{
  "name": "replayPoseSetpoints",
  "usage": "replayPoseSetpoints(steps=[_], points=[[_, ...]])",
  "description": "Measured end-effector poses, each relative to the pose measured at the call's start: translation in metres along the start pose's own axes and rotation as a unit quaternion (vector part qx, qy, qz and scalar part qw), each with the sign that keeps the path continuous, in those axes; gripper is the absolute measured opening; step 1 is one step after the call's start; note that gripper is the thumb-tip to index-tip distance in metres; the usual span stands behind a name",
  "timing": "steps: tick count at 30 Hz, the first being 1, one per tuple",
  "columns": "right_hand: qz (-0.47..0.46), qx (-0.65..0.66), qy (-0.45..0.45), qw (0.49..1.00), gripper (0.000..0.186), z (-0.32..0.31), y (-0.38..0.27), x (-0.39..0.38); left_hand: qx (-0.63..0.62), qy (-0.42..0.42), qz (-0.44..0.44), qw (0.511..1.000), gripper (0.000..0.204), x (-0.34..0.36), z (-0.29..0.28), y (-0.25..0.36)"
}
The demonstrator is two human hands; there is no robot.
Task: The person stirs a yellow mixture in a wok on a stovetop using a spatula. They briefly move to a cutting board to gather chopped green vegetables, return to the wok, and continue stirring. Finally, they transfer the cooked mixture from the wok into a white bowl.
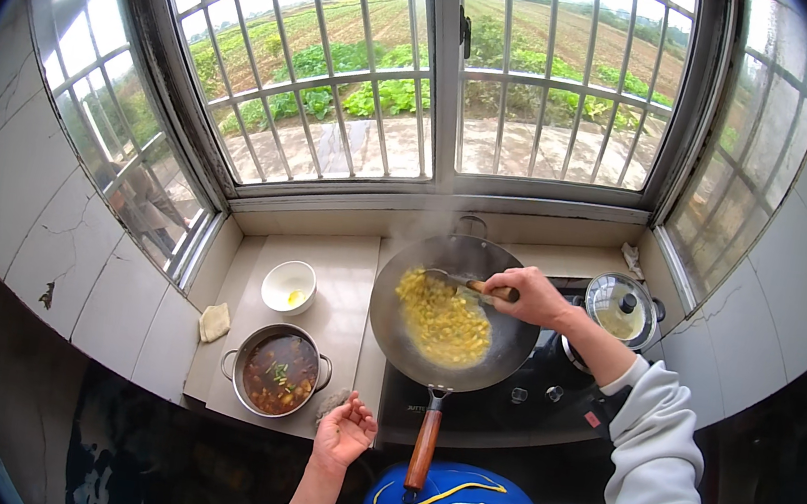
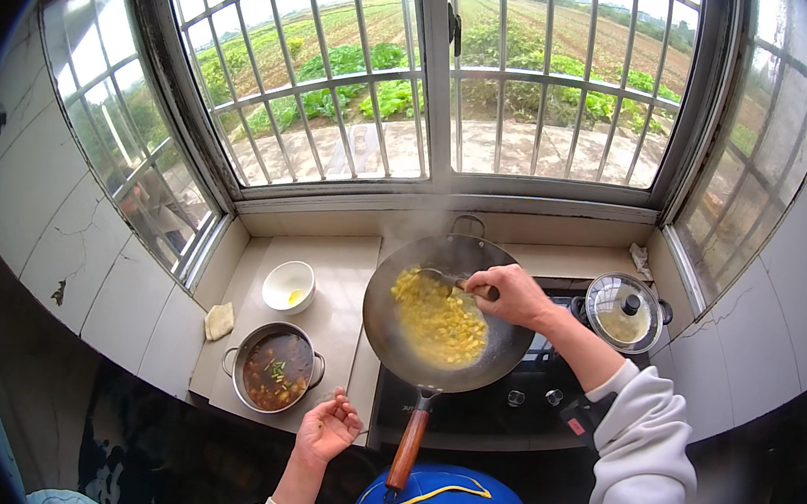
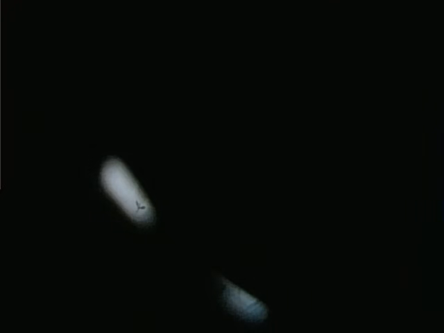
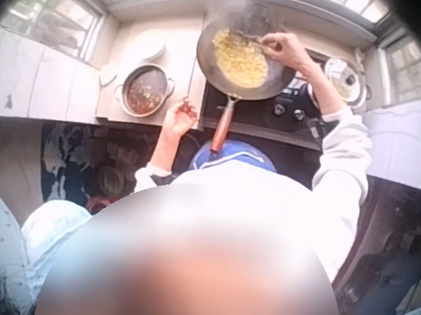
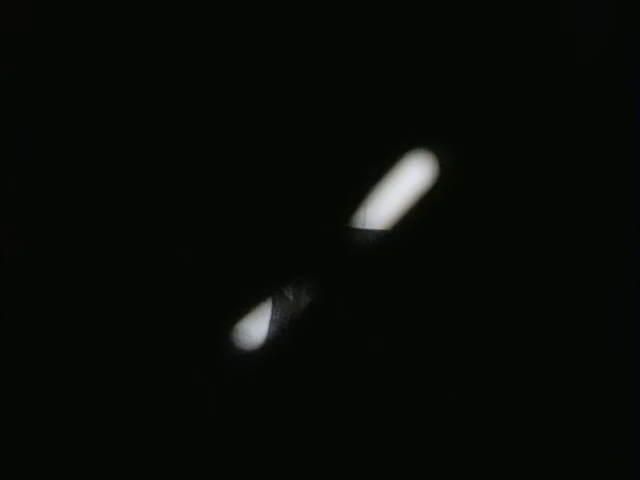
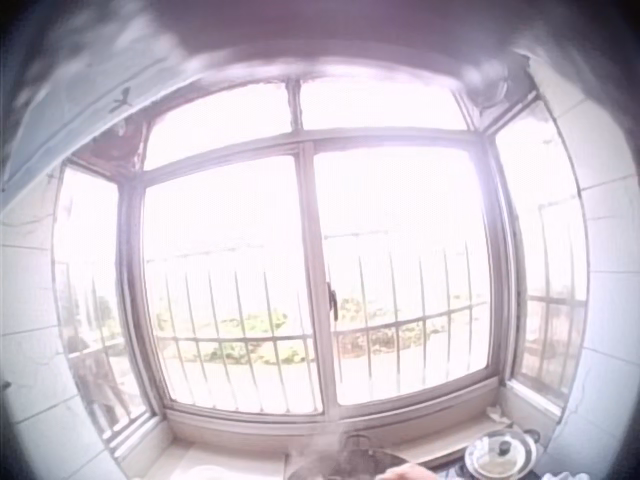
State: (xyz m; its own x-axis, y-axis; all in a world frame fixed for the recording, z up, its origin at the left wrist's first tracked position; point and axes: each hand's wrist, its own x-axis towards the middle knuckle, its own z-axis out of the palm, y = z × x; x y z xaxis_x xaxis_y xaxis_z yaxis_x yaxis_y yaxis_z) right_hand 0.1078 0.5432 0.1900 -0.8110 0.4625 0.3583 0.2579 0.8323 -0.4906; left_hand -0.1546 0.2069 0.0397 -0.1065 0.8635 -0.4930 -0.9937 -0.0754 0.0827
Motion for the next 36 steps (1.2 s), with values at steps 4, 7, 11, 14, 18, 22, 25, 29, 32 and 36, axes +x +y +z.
replayPoseSetpoints(steps=[4, 7, 11, 14, 18, 22, 25, 29, 32, 36], points=[[0.014, -0.014, 0.014, 1.0, 0.018, -0.02, 0.008, -0.004, -0.002, 0.015, 0.014, 1.0, 0.022, -0.003, -0.003, 0.001], [0.016, -0.113, 0.018, 0.993, 0.012, 0.003, 0.016, -0.008, -0.007, 0.019, 0.011, 1.0, 0.022, -0.005, -0.005, -0.003], [-0.1, -0.09, 0.025, 0.991, 0.018, 0.054, 0.012, -0.025, -0.006, 0.019, 0.011, 1.0, 0.021, -0.005, -0.007, -0.004], [-0.144, -0.118, -0.126, 0.975, 0.019, 0.06, -0.004, -0.051, -0.005, 0.013, 0.016, 1.0, 0.02, -0.006, -0.008, 0.0], [-0.165, -0.18, -0.255, 0.935, 0.015, 0.001, -0.033, -0.06, -0.001, 0.015, 0.023, 1.0, 0.02, -0.005, -0.008, 0.003], [-0.157, -0.14, -0.27, 0.939, 0.014, -0.07, -0.084, -0.067, -0.013, 0.037, 0.035, 0.999, 0.02, -0.005, -0.011, 0.004], [-0.144, -0.102, -0.308, 0.935, 0.015, -0.085, -0.101, -0.068, -0.026, 0.041, 0.04, 0.998, 0.02, -0.003, -0.022, 0.006], [-0.106, -0.131, -0.308, 0.936, 0.017, -0.056, -0.087, -0.064, -0.035, 0.06, 0.052, 0.996, 0.02, -0.005, -0.04, 0.007], [-0.06, -0.116, -0.234, 0.963, 0.022, -0.047, -0.061, -0.061, -0.052, 0.105, 0.057, 0.992, 0.019, -0.018, -0.044, 0.008], [0.048, -0.004, 0.013, 0.999, 0.013, -0.076, -0.022, -0.049, -0.012, 0.054, 0.107, 0.993, 0.018, -0.051, -0.036, 0.029]])
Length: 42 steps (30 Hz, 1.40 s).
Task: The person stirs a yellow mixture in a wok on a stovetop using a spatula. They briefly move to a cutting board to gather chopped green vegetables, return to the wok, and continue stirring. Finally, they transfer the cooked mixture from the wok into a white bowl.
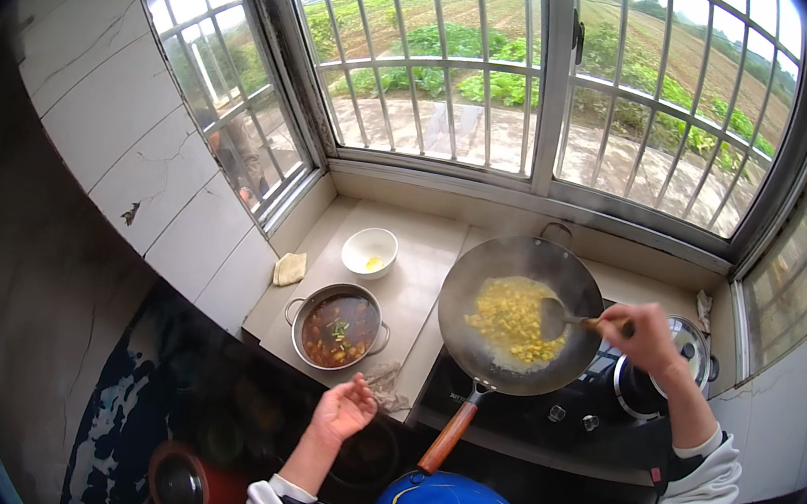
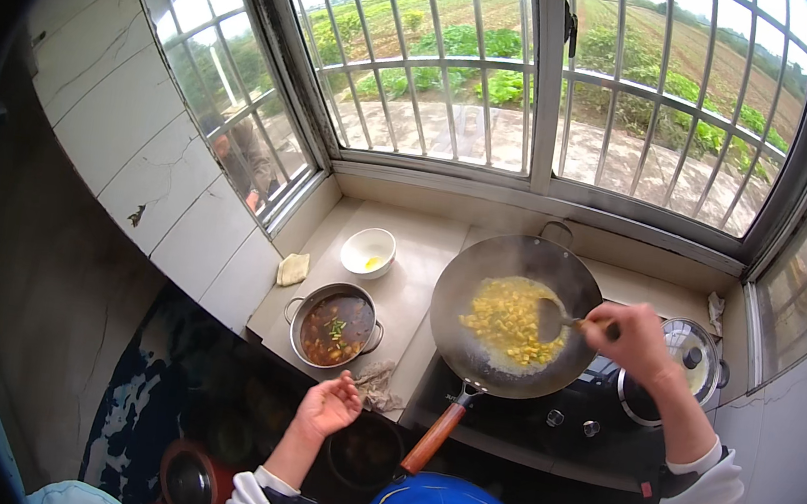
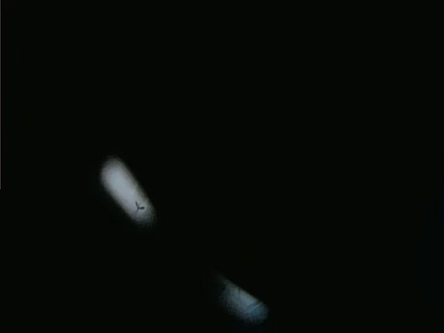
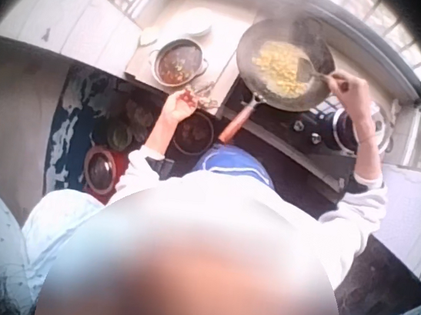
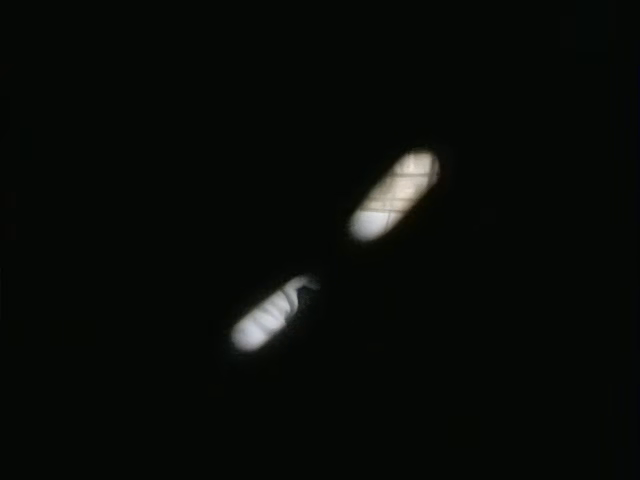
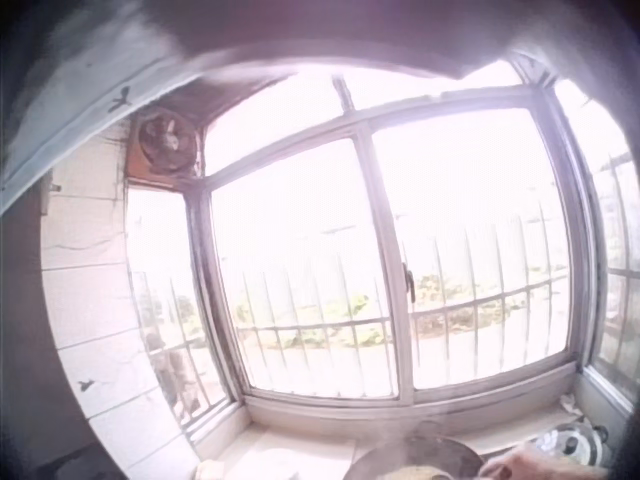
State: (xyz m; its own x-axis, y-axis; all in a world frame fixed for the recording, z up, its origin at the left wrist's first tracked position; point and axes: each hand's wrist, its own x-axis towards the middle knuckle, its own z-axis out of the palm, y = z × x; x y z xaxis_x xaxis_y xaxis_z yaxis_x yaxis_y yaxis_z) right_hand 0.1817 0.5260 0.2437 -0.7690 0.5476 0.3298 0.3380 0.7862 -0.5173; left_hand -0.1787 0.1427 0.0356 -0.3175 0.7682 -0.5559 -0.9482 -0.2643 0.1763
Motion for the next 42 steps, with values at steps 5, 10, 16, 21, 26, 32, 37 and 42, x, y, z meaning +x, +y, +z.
replayPoseSetpoints(steps=[5, 10, 16, 21, 26, 32, 37, 42], points=[[0.208, 0.042, 0.072, 0.975, 0.023, 0.01, 0.045, 0.028, 0.026, 0.015, 0.054, 0.998, 0.015, -0.014, 0.001, 0.067], [0.223, 0.181, 0.086, 0.954, 0.02, 0.082, 0.029, 0.027, 0.077, 0.086, 0.106, 0.988, 0.014, 0.017, -0.002, 0.146], [0.138, 0.122, 0.03, 0.983, 0.017, 0.053, -0.032, 0.018, 0.09, 0.058, 0.078, 0.991, 0.014, 0.1, 0.004, 0.216], [0.037, 0.039, 0.035, 0.998, 0.014, 0.08, -0.075, 0.017, 0.077, 0.07, 0.05, 0.993, 0.024, 0.184, 0.026, 0.242], [0.085, -0.04, -0.019, 0.995, 0.014, 0.104, -0.082, 0.01, 0.07, 0.086, 0.021, 0.994, 0.064, 0.243, 0.052, 0.241], [0.097, -0.154, 0.06, 0.981, 0.017, 0.099, -0.081, -0.006, 0.127, 0.155, 0.016, 0.98, 0.077, 0.295, 0.072, 0.227], [0.12, -0.127, 0.065, 0.983, 0.019, 0.119, -0.072, 0.004, 0.107, 0.111, -0.011, 0.988, 0.061, 0.323, 0.07, 0.22], [0.144, -0.051, 0.029, 0.988, 0.02, 0.095, -0.087, 0.007, 0.126, 0.145, -0.001, 0.981, 0.053, 0.345, 0.065, 0.219]])
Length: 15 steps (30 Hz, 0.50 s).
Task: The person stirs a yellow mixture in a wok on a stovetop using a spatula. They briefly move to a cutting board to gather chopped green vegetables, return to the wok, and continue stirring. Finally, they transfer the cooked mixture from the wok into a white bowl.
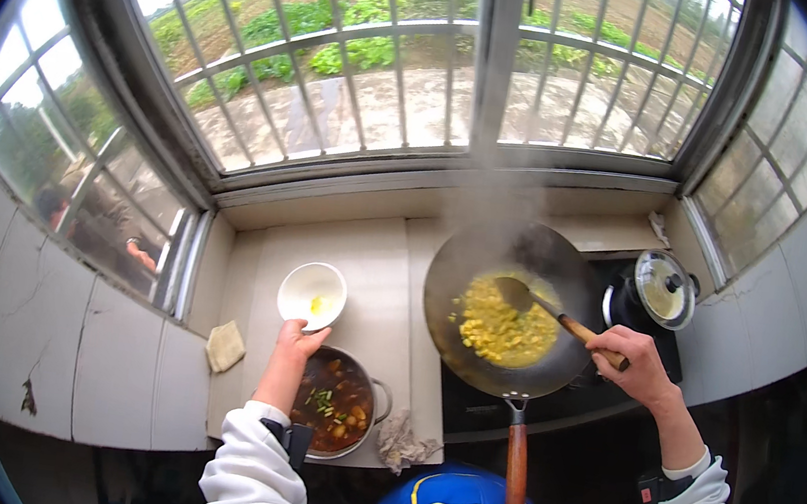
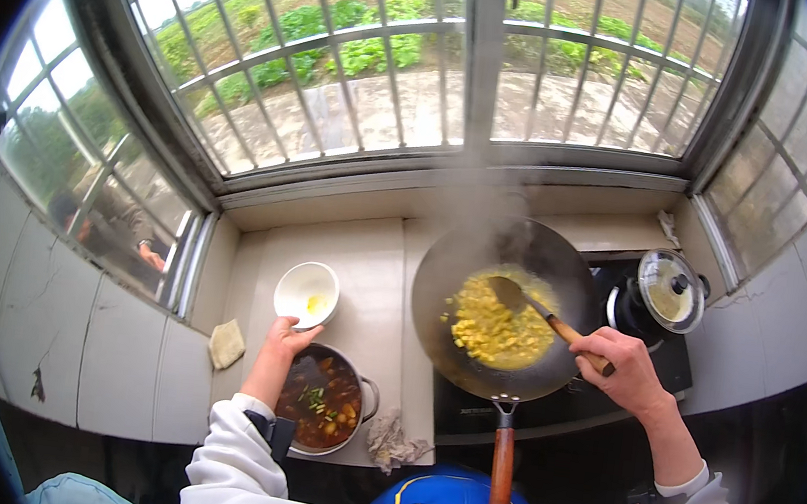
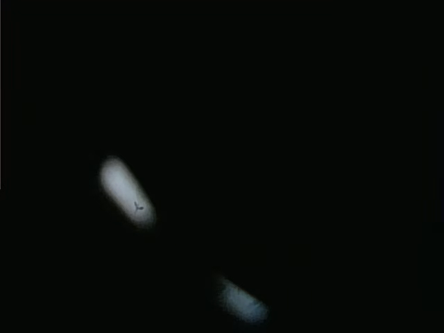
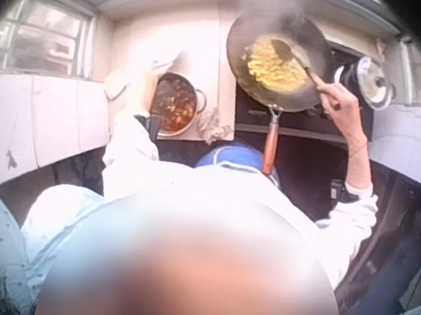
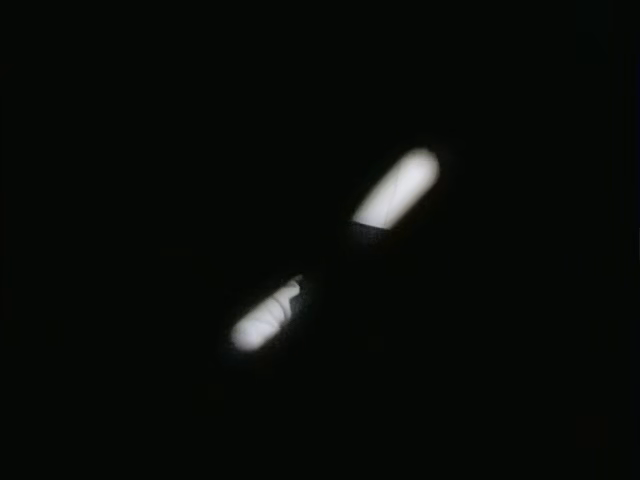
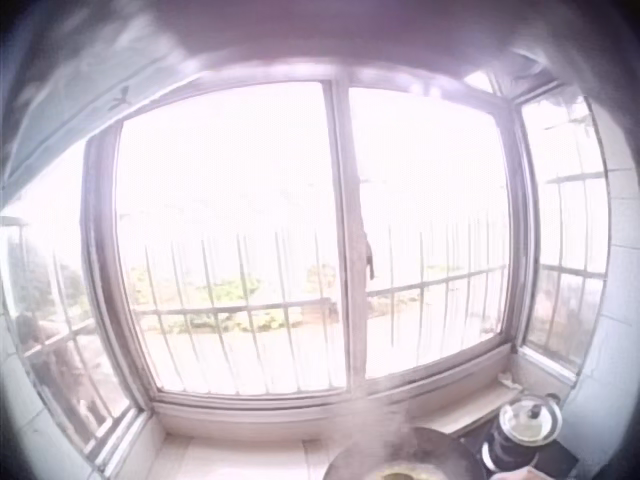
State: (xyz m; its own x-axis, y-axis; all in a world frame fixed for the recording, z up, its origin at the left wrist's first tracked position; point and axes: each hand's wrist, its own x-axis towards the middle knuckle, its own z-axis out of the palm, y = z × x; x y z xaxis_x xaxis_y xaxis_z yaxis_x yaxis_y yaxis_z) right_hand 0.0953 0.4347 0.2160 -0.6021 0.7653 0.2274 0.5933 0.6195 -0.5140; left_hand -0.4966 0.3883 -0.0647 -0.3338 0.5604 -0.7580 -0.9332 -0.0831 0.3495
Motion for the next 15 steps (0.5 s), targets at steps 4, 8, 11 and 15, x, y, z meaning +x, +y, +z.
replayPoseSetpoints(steps=[4, 8, 11, 15], points=[[-0.002, 0.081, -0.024, 0.996, 0.02, -0.011, -0.017, -0.012, 0.017, -0.006, -0.018, 1.0, 0.063, 0.02, -0.001, 0.01], [-0.032, 0.045, -0.058, 0.997, 0.017, 0.007, -0.015, -0.017, 0.085, 0.049, 0.024, 0.995, 0.068, 0.035, -0.002, 0.007], [-0.02, -0.014, -0.015, 1.0, 0.017, 0.005, -0.008, -0.019, 0.043, 0.094, 0.021, 0.994, 0.071, 0.042, 0.003, 0.003], [0.024, -0.039, 0.082, 0.996, 0.015, -0.02, -0.009, -0.02, 0.037, 0.088, 0.025, 0.995, 0.08, 0.045, 0.009, 0.002]])
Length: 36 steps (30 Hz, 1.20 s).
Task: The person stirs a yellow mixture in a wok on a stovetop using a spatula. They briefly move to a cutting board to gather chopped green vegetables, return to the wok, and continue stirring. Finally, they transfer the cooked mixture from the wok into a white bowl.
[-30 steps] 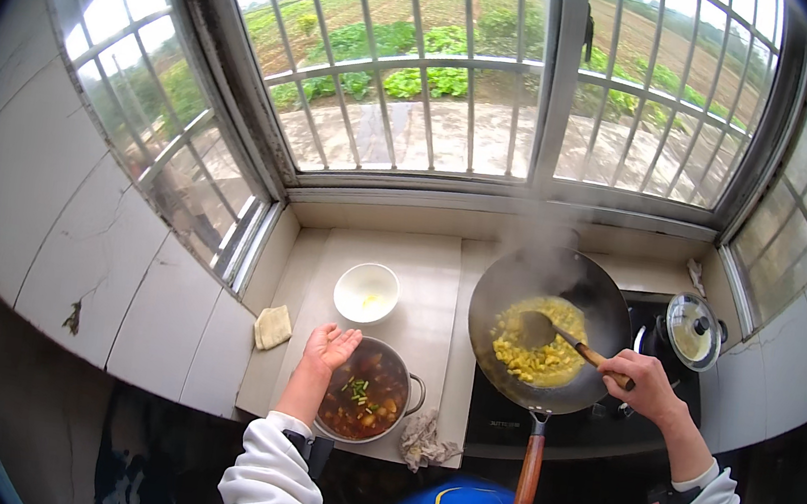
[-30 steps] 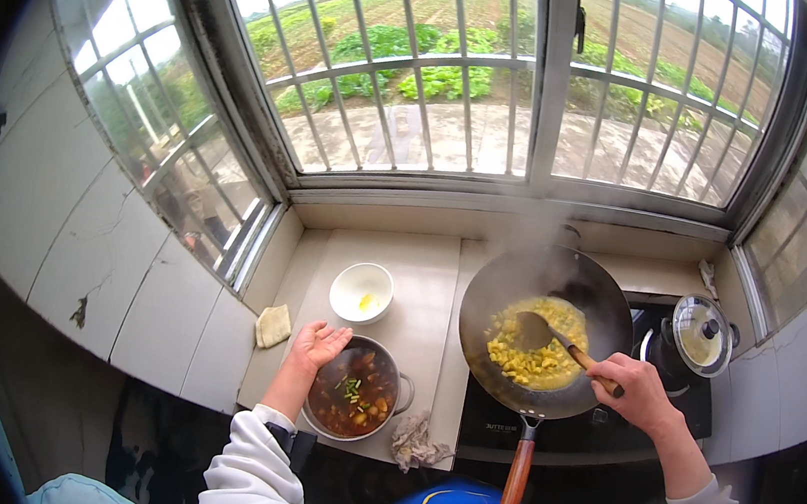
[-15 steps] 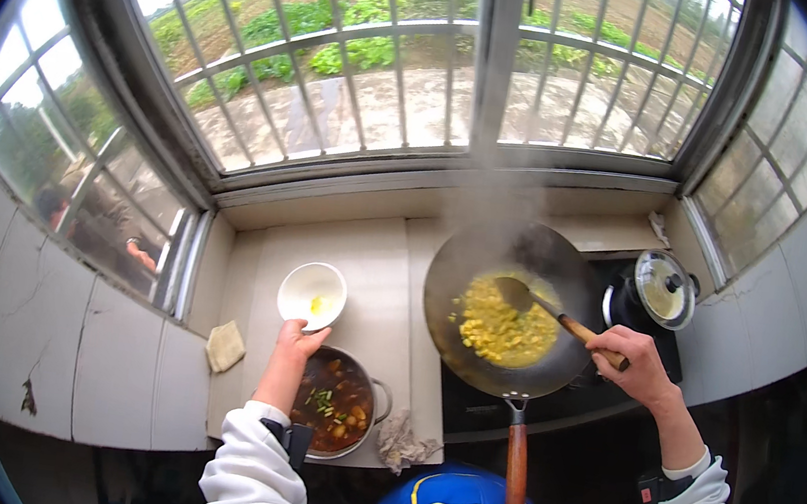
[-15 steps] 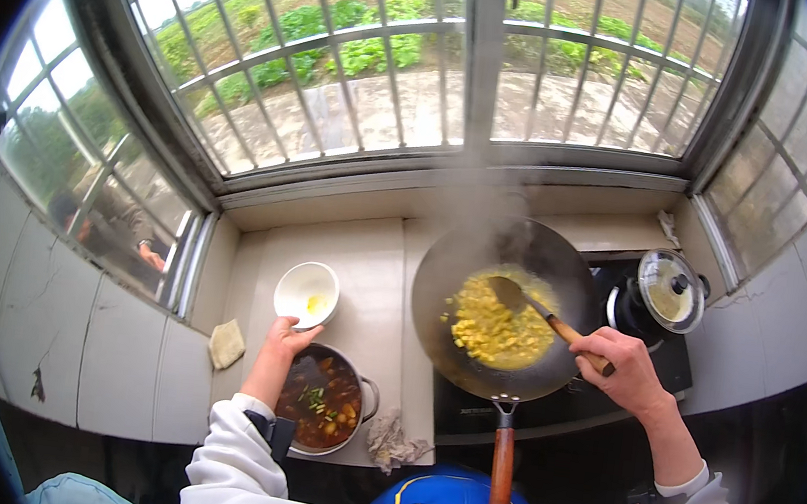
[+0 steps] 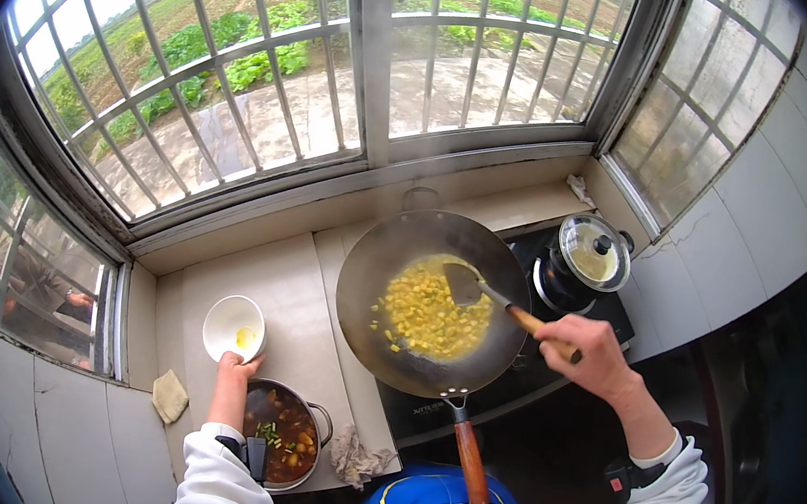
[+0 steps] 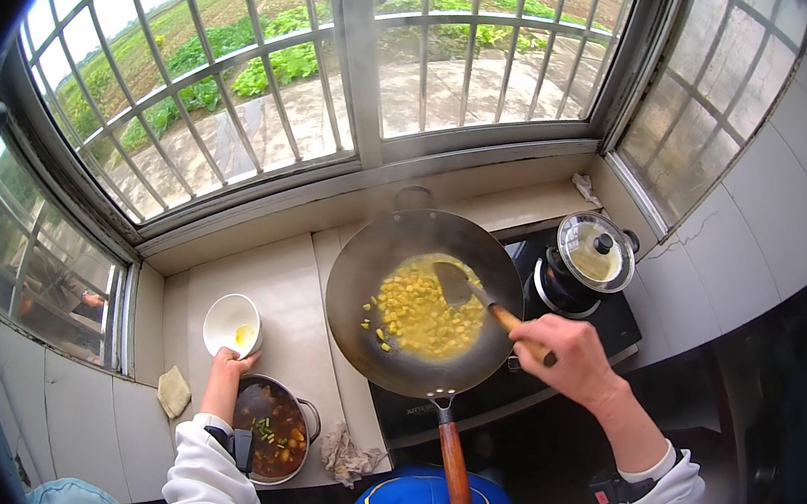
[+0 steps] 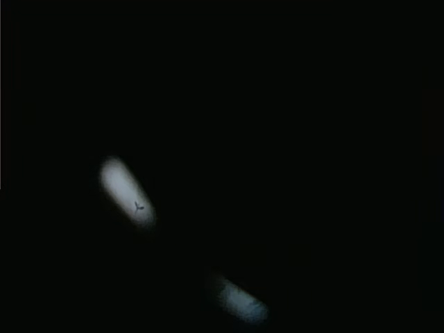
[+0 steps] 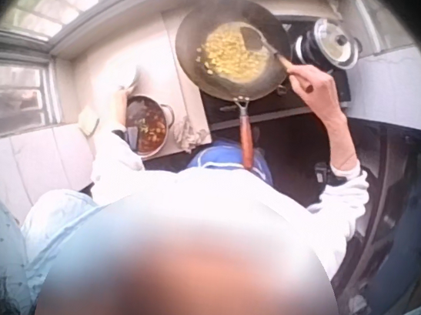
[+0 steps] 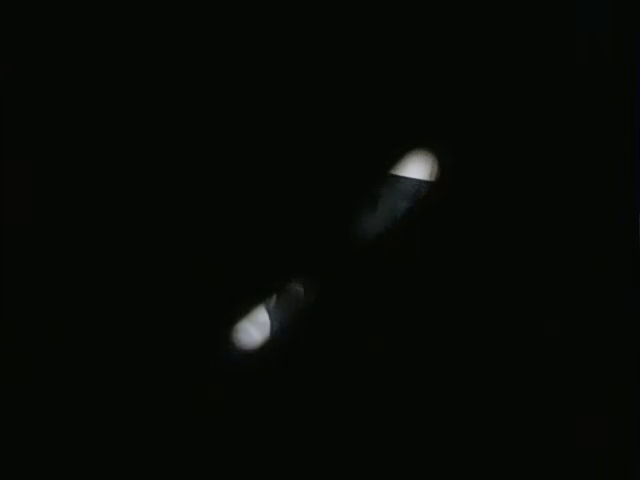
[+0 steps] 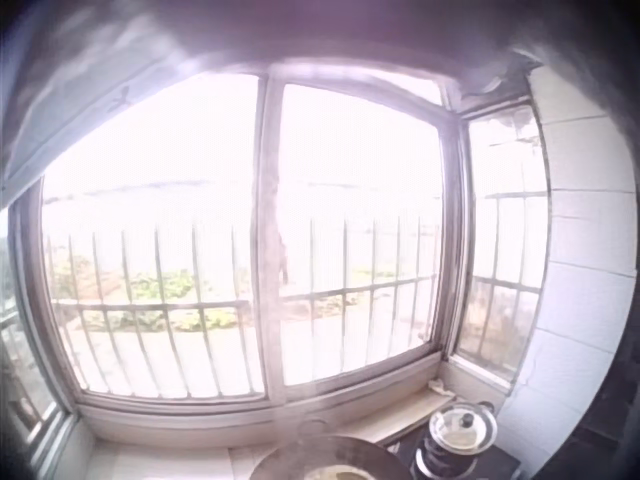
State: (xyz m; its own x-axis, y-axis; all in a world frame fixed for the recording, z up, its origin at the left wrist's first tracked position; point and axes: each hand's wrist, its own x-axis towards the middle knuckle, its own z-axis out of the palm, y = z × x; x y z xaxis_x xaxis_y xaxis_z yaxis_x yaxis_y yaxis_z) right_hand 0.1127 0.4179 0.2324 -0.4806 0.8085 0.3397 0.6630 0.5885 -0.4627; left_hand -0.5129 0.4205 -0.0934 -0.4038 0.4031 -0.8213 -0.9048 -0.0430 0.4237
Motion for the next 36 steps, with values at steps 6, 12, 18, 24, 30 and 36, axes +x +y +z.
replayPoseSetpoints(steps=[6, 12, 18, 24, 30, 36], points=[[0.191, 0.004, 0.057, 0.98, 0.025, -0.014, 0.009, 0.032, 0.002, -0.041, 0.011, 0.999, 0.076, -0.011, 0.007, -0.001], [0.21, 0.144, -0.004, 0.967, 0.021, 0.042, 0.019, 0.054, -0.029, -0.176, 0.024, 0.984, 0.077, -0.088, 0.003, 0.003], [0.136, 0.16, -0.033, 0.977, 0.028, -0.01, 0.026, 0.058, -0.029, -0.217, 0.004, 0.976, 0.063, -0.241, -0.024, -0.026], [0.29, 0.253, -0.157, 0.91, 0.054, -0.022, 0.051, 0.075, 0.04, -0.334, 0.0, 0.942, 0.071, -0.342, -0.064, -0.092], [0.3, 0.457, -0.082, 0.833, 0.046, 0.068, 0.054, 0.067, 0.02, -0.338, 0.002, 0.941, 0.073, -0.393, -0.096, -0.159], [0.161, 0.287, -0.155, 0.931, 0.034, -0.021, 0.062, 0.084, 0.067, -0.33, 0.051, 0.94, 0.073, -0.417, -0.113, -0.206]])
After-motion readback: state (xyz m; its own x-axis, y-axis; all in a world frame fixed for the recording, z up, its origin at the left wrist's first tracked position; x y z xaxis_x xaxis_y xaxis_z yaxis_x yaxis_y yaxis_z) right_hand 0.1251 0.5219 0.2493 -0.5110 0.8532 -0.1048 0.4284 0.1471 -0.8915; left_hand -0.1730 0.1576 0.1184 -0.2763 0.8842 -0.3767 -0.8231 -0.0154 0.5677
